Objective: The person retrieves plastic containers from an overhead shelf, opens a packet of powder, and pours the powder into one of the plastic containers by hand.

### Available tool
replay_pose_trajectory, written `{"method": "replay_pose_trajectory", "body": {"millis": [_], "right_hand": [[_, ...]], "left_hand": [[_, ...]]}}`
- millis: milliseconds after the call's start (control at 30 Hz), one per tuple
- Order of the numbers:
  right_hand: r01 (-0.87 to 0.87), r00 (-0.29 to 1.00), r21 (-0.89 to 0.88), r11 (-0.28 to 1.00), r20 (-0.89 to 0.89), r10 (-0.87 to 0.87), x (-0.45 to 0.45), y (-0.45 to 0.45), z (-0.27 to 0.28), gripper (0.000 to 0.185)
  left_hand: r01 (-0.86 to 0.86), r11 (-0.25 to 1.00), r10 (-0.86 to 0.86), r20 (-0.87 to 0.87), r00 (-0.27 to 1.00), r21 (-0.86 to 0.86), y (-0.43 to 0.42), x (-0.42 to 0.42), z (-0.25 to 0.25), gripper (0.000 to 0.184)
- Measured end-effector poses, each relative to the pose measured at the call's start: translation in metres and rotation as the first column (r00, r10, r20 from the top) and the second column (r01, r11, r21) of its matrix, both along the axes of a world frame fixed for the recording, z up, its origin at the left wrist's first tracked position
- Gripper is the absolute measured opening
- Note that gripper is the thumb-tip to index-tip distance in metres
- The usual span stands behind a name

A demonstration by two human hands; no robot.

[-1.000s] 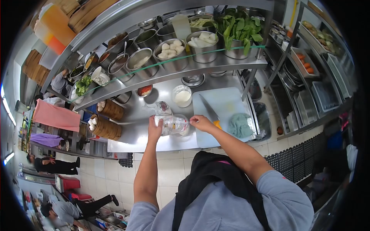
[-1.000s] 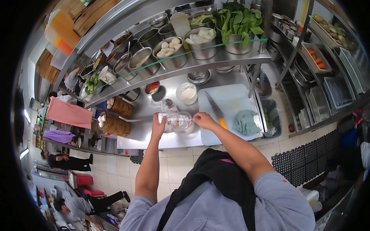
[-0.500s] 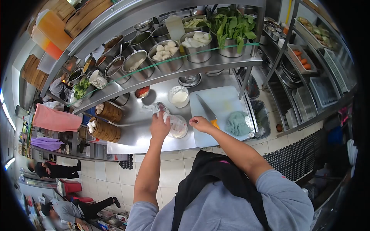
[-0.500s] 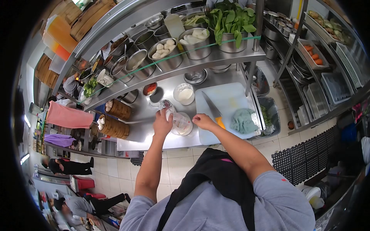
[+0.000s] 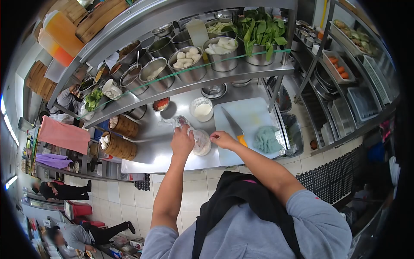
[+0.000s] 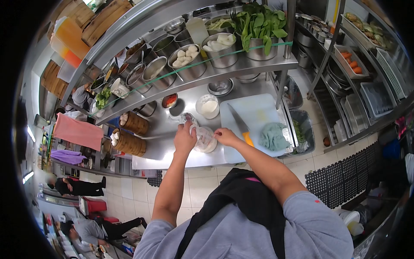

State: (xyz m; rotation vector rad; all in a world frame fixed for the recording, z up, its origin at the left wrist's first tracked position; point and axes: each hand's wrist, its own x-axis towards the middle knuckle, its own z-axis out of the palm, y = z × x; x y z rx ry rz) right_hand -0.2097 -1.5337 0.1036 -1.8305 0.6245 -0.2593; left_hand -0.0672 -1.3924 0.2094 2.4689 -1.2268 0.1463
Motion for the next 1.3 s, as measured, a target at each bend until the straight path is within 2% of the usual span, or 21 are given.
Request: {"method": "replay_pose_trajectory", "body": {"millis": [200,367,500,600,667,700,767,800,867,900,967,1000,1033,1067,1100,1133,1167,1200,1233,1267,1300], "right_hand": [[-0.008,1.0,-0.044,0.999,0.004,0.008,0.01,0.002,-0.002,0.031],[-0.049,0.999,-0.044,0.998,0.0,0.049,0.019,0.003,-0.002,0.033],[-0.064,0.998,-0.061,0.996,0.023,0.065,0.024,0.007,0.006,0.038],[-0.071,0.995,-0.107,0.992,0.059,0.078,0.031,0.016,-0.003,0.049],[0.07,0.971,-0.2,0.977,0.239,-0.021,0.039,0.02,-0.001,0.063],[0.072,0.97,-0.202,0.977,0.242,-0.022,0.042,0.02,0.002,0.063],[-0.052,0.981,-0.151,0.987,0.175,0.078,0.044,0.024,0.007,0.069],[-0.053,0.981,-0.15,0.987,0.177,0.08,0.045,0.027,0.011,0.069],[0.081,0.996,-0.212,0.974,0.064,-0.069,0.045,0.03,0.022,0.07],[0.079,0.996,-0.213,0.974,0.066,-0.066,0.048,0.026,0.019,0.07],[-0.286,0.958,-0.108,0.952,-0.04,0.284,0.054,0.02,0.006,0.066],[-0.289,0.957,-0.108,0.951,-0.041,0.287,0.052,0.024,0.01,0.066],[-0.13,0.986,-0.159,0.979,0.079,0.144,0.05,0.031,0.013,0.062],[0.035,0.979,-0.193,0.981,0.204,0.005,0.049,0.034,0.018,0.059],[0.026,0.979,-0.198,0.98,0.203,0.015,0.051,0.032,0.022,0.059],[-0.111,0.973,-0.162,0.98,0.185,0.141,0.053,0.03,0.025,0.056],[-0.245,0.949,-0.124,0.962,0.17,0.264,0.054,0.029,0.029,0.054],[-0.25,0.948,-0.13,0.959,0.169,0.27,0.055,0.029,0.035,0.054],[-0.106,0.968,-0.085,0.991,0.22,0.122,0.056,0.03,0.041,0.053],[0.037,0.964,-0.031,0.999,0.263,-0.028,0.058,0.03,0.047,0.053],[0.03,0.965,-0.034,0.999,0.262,-0.02,0.06,0.029,0.048,0.053]], "left_hand": [[-0.004,1.0,0.004,0.0,1.0,0.006,0.002,0.001,0.008,0.028],[-0.018,0.997,0.022,-0.058,0.998,0.077,0.002,-0.011,0.032,0.028],[-0.004,0.992,0.012,-0.062,0.998,0.125,0.002,-0.007,0.03,0.03],[0.011,0.992,-0.004,-0.06,0.998,0.122,0.008,-0.012,0.039,0.041],[0.027,0.988,-0.005,-0.14,0.99,0.155,0.009,-0.009,0.042,0.067],[0.028,0.988,-0.007,-0.137,0.991,0.152,0.01,-0.006,0.042,0.067],[0.181,0.977,-0.198,-0.173,0.965,-0.11,0.021,-0.004,0.037,0.09],[0.179,0.978,-0.196,-0.172,0.965,-0.108,0.028,-0.003,0.033,0.09],[0.149,0.977,-0.177,-0.198,0.964,-0.151,0.043,-0.005,0.026,0.097],[0.147,0.977,-0.175,-0.196,0.965,-0.153,0.049,-0.006,0.022,0.097],[-0.008,0.985,-0.062,-0.394,0.917,-0.175,0.062,-0.009,0.009,0.095],[-0.065,0.984,-0.023,-0.475,0.88,-0.168,0.065,-0.008,0.003,0.091],[-0.071,0.983,-0.018,-0.477,0.879,-0.168,0.067,-0.008,-0.004,0.091],[-0.072,0.965,-0.043,-0.423,0.905,-0.254,0.068,-0.009,-0.012,0.084],[-0.07,0.938,-0.062,-0.364,0.929,-0.339,0.068,-0.011,-0.014,0.076],[-0.078,0.937,-0.056,-0.365,0.929,-0.342,0.068,-0.014,-0.015,0.076],[-0.105,0.915,-0.049,-0.365,0.93,-0.389,0.068,-0.016,-0.016,0.064],[-0.129,0.889,-0.044,-0.363,0.931,-0.438,0.066,-0.018,-0.011,0.052],[-0.134,0.885,-0.041,-0.362,0.931,-0.446,0.066,-0.018,-0.005,0.052],[-0.155,0.912,-0.028,-0.436,0.9,-0.379,0.068,-0.019,0.0,0.043],[-0.17,0.937,-0.009,-0.508,0.862,-0.306,0.071,-0.021,0.005,0.033]]}}
